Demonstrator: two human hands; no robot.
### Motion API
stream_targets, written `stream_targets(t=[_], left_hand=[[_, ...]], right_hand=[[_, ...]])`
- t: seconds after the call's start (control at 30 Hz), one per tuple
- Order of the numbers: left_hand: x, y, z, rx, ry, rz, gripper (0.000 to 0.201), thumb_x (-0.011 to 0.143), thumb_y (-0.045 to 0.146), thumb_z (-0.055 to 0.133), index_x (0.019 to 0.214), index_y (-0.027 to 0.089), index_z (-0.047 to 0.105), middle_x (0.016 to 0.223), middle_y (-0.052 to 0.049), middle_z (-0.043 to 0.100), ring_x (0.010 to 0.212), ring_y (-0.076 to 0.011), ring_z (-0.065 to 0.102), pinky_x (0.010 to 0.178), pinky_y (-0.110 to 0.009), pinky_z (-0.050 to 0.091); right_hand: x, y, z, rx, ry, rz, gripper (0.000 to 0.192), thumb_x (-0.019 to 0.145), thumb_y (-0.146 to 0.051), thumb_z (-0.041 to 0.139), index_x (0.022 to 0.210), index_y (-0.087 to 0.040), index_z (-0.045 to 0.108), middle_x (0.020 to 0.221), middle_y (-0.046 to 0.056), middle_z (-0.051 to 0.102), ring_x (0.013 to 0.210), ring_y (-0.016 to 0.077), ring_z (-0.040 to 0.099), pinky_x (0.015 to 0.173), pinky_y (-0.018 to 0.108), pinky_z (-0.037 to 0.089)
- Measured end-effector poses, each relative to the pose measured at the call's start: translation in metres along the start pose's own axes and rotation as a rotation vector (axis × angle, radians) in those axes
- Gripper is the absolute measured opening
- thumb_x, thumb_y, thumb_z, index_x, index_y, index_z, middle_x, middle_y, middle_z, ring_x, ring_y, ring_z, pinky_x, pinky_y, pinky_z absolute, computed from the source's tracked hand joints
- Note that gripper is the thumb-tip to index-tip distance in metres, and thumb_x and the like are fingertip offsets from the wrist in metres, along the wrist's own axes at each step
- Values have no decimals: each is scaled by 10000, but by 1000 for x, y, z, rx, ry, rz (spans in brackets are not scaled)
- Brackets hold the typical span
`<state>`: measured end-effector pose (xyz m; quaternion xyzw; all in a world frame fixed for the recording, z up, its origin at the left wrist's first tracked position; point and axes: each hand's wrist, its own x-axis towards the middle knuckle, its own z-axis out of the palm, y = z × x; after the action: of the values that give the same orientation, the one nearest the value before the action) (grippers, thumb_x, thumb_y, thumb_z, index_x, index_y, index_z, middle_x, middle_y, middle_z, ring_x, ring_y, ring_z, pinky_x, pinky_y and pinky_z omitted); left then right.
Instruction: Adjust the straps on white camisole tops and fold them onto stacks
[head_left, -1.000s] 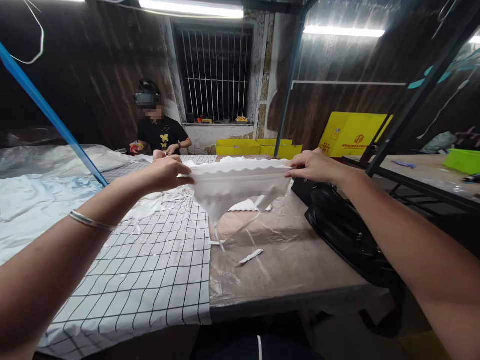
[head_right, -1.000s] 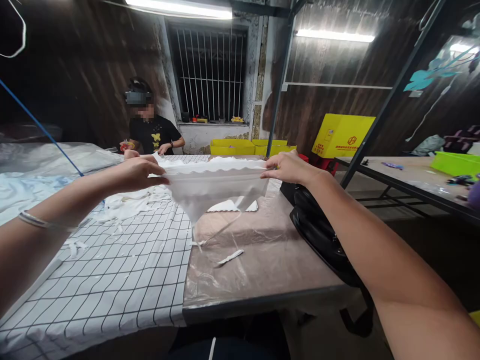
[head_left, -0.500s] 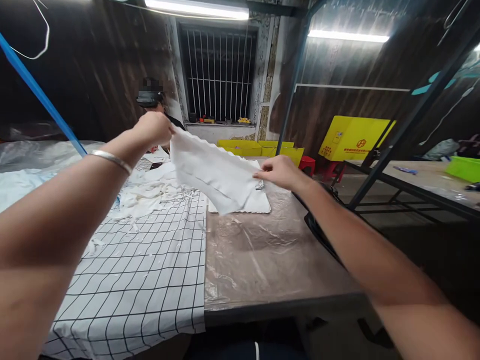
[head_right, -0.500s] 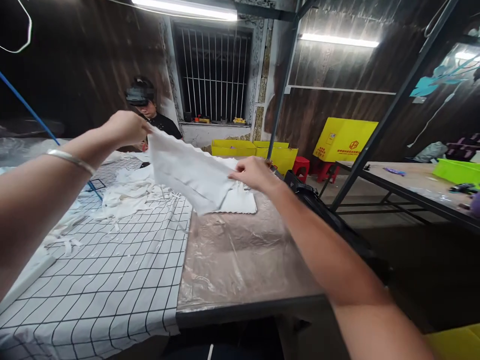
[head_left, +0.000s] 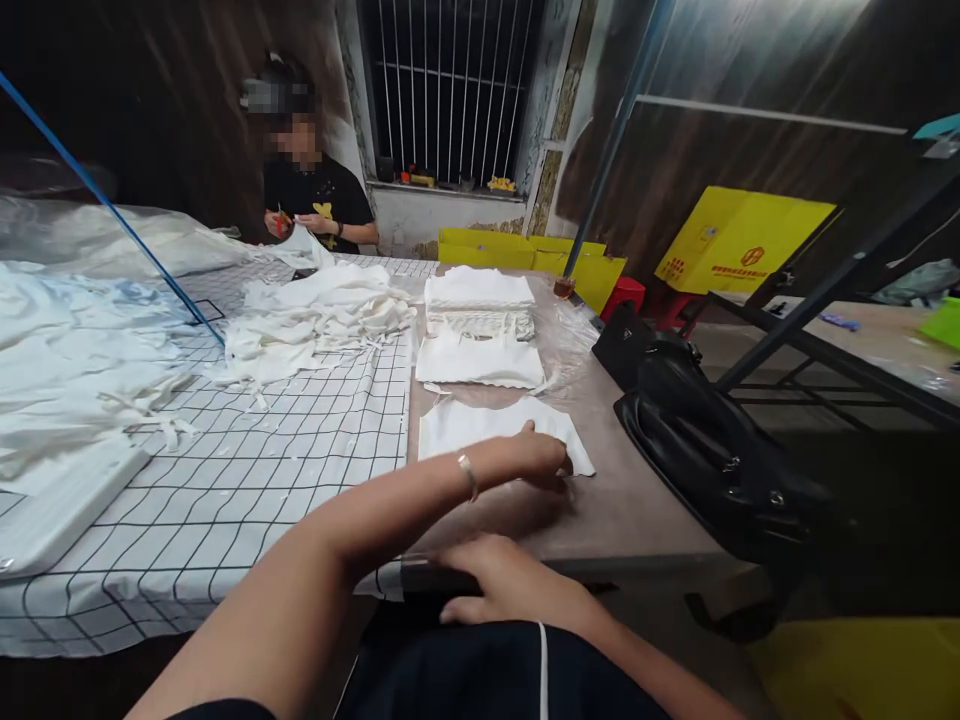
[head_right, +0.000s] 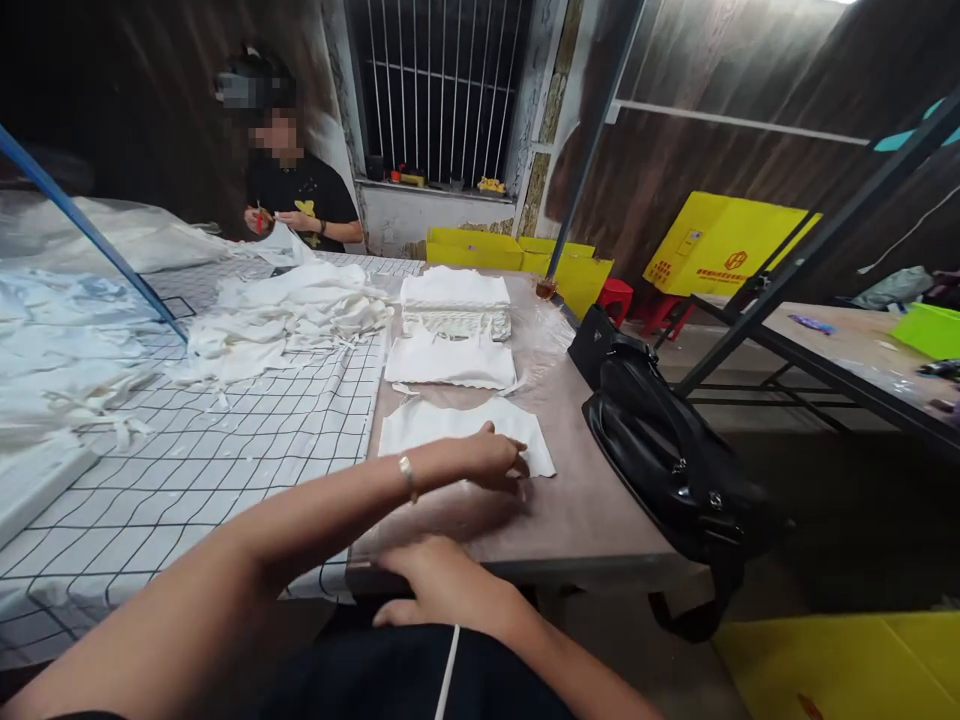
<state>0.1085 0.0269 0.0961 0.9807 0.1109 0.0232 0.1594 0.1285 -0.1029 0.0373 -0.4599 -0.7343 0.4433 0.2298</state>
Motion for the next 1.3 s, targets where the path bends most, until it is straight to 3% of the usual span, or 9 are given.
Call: stream_targets(t=[0.17,0.27,0.33,0.53,0.7,0.9,1.1,1.2,1.3], left_hand=[[-80,-2,75,-110,233,-212,180,907,307,540,971,199,668,1007,-96,649,925,-227,617,848,-412,428],[-139,-22,91,7,379,-514,256,864,299,567,1089,196,634,1115,-130,607,1006,-286,575,836,-439,448],[-160,-36,93,89,404,-605,297,862,311,575,1140,214,619,1157,-130,590,1022,-297,557,835,-440,458],[-155,-56,77,163,249,-492,241,837,65,442,810,164,659,875,-94,607,842,-228,579,750,-326,473],[-172,-33,77,-6,225,-470,219,833,120,457,732,170,644,842,-69,605,772,-185,594,683,-279,463],[-179,-16,69,-276,259,-538,250,894,342,481,850,193,677,858,-58,625,722,-165,602,662,-266,456],[-110,-92,32,38,436,-884,293,928,314,419,839,172,661,909,-126,637,856,-249,609,736,-338,444],[-87,-132,14,58,387,-993,282,863,203,477,1089,192,645,1111,-147,642,1064,-292,584,862,-381,428],[-83,-150,7,-39,213,-1071,265,774,351,622,989,203,669,1017,-121,691,1002,-309,618,863,-404,436]], right_hand=[[-71,27,-58,-75,397,332,195,825,-402,606,869,-245,713,847,38,715,792,250,656,720,342,490],[-80,64,-92,-359,878,585,245,762,-429,625,864,-209,661,856,95,677,812,285,619,719,383,466],[-71,86,-105,-508,991,698,264,719,-439,668,827,-201,634,871,115,667,861,303,607,743,394,447],[-39,98,-118,-439,872,737,199,719,-336,584,580,-226,494,622,17,601,620,204,550,577,291,366],[-73,94,-116,-273,826,632,184,660,-346,584,575,-237,462,474,-38,486,487,168,477,492,264,318],[-79,81,-98,-498,942,477,177,710,-390,661,710,-224,601,793,71,656,727,253,599,669,363,455],[-8,64,-38,-531,665,-94,163,855,-295,637,998,-223,666,1068,105,670,1025,278,593,914,434,462],[8,67,-15,-560,546,-127,178,849,-247,662,1025,-226,674,1131,102,656,1062,281,574,942,454,455],[6,72,-8,-545,530,-118,172,864,-240,646,1034,-231,672,1154,96,648,1094,277,555,967,463,446]])
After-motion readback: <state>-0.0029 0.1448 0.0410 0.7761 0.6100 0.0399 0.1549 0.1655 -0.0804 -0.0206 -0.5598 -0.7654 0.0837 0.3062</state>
